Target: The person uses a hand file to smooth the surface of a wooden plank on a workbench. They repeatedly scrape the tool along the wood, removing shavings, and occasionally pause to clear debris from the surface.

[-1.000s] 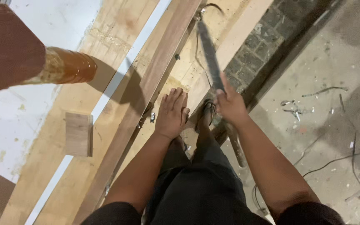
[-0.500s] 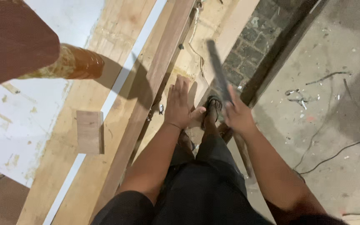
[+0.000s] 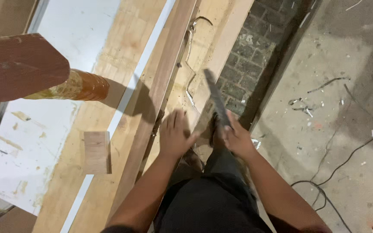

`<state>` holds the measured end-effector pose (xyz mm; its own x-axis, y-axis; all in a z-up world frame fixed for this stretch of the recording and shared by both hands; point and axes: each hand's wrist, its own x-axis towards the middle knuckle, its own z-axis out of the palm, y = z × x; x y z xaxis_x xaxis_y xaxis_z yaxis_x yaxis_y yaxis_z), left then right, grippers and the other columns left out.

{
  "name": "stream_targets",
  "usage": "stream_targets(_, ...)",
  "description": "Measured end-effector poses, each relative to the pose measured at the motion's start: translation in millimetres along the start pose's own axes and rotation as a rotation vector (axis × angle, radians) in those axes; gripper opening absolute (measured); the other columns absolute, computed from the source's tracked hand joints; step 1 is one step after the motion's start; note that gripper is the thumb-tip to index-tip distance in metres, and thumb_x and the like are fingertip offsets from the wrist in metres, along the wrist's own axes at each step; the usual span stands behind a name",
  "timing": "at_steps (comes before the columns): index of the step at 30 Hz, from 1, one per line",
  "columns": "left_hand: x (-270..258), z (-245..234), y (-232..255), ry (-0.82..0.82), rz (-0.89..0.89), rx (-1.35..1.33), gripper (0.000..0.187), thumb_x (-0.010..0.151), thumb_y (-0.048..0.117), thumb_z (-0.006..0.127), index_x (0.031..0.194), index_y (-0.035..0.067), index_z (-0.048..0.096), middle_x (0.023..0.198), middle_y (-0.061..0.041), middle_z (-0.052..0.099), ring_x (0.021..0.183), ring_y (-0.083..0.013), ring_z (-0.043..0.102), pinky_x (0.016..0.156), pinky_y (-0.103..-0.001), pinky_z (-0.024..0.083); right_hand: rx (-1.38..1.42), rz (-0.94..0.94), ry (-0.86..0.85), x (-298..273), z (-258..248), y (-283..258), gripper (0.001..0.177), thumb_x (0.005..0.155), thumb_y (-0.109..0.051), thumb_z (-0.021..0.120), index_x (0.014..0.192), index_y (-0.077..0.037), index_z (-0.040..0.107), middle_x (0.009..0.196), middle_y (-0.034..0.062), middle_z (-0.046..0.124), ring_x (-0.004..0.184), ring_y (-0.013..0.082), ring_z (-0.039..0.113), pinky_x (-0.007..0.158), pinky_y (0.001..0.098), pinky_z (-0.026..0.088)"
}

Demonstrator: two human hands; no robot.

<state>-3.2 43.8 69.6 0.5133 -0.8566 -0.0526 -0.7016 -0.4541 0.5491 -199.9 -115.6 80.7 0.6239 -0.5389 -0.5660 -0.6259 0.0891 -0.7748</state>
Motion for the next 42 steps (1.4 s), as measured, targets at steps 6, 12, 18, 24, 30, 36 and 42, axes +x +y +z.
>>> stream_targets(6, -83.8, 22.3, -29.3, -0.116, -0.104, 0.440, 0.097, 0.073, 0.061, 0.080, 0.153, 0.018, 0.048, 0.142, -0.006, 0.057, 0.122, -0.0309, 0.060, 0.093, -0.047, 0.055, 0.082, 0.208, 0.115, -41.9, -45.4, 17.6, 0.060, 0.109, -0.015, 0.038, 0.168, -0.019, 0.025, 0.081, 0.0185, 0.073, 0.059, 0.0238, 0.069, 0.053, 0.0385, 0.062)
stream_targets(12, -12.4, -9.1, 12.4, -0.355, -0.340, -0.063, 0.092, 0.083, 0.040, 0.076, 0.159, 0.010, 0.033, 0.148, -0.018, 0.046, 0.137, -0.0398, 0.041, 0.112, -0.053, 0.039, 0.015, 0.458, 0.114, -52.3, -69.2, 1.3, 0.068, 0.108, -0.029, 0.041, 0.171, -0.038, 0.018, 0.085, 0.0082, 0.070, 0.062, 0.0211, 0.061, 0.067, 0.0383, 0.054)
stream_targets(18, 95.5, -9.9, 61.8, -0.296, -0.302, 0.018, 0.078, 0.087, 0.031, 0.072, 0.154, 0.003, 0.042, 0.140, -0.023, 0.052, 0.133, -0.0420, 0.054, 0.105, -0.051, 0.053, 0.139, 0.285, 0.179, -44.9, -90.2, -0.3, 0.059, 0.109, -0.016, 0.038, 0.167, -0.024, 0.026, 0.086, 0.0171, 0.074, 0.064, 0.0226, 0.070, 0.055, 0.0368, 0.064)
stream_targets(24, 152.7, 10.3, 78.0, -0.094, -0.160, 0.060, 0.027, 0.092, 0.018, 0.068, 0.113, 0.005, 0.056, 0.099, -0.014, 0.061, 0.098, -0.0325, 0.067, 0.090, -0.049, 0.051, 0.102, 0.310, 0.139, -19.8, -103.6, 27.3, 0.058, 0.110, -0.017, 0.042, 0.166, -0.024, 0.031, 0.087, 0.0163, 0.071, 0.067, 0.0220, 0.067, 0.061, 0.0402, 0.059)
stream_targets(30, 109.1, 44.9, 10.8, 0.104, 0.025, 0.109, 0.058, 0.103, 0.041, 0.060, 0.146, 0.002, 0.054, 0.135, -0.021, 0.057, 0.132, -0.0379, 0.054, 0.112, -0.051, 0.043, 0.165, 0.341, 0.133, 19.0, -126.1, -18.1, 0.061, 0.109, -0.013, 0.037, 0.168, -0.019, 0.026, 0.086, 0.0199, 0.070, 0.065, 0.0265, 0.066, 0.058, 0.0404, 0.059)
stream_targets(36, 78.7, 57.7, -25.4, 0.038, 0.065, 0.161, 0.050, 0.109, 0.046, 0.043, 0.147, 0.017, 0.059, 0.156, -0.015, 0.046, 0.146, -0.0412, 0.039, 0.121, -0.056, 0.028, 0.060, 0.178, 0.137, 97.3, -140.9, -8.0, 0.058, 0.111, -0.012, 0.040, 0.168, -0.013, 0.027, 0.090, 0.0226, 0.070, 0.069, 0.0262, 0.067, 0.062, 0.0446, 0.059)
stream_targets(42, 82.7, 62.6, -30.0, 0.025, 0.030, 0.137, 0.049, 0.108, 0.047, 0.045, 0.145, 0.020, 0.062, 0.163, -0.011, 0.039, 0.151, -0.0372, 0.034, 0.123, -0.056, 0.024, -0.058, -0.092, 0.100, 159.8, -122.3, -60.7, 0.062, 0.112, -0.029, 0.034, 0.169, -0.009, 0.021, 0.097, 0.0252, 0.069, 0.063, 0.0248, 0.064, 0.054, 0.0422, 0.052)
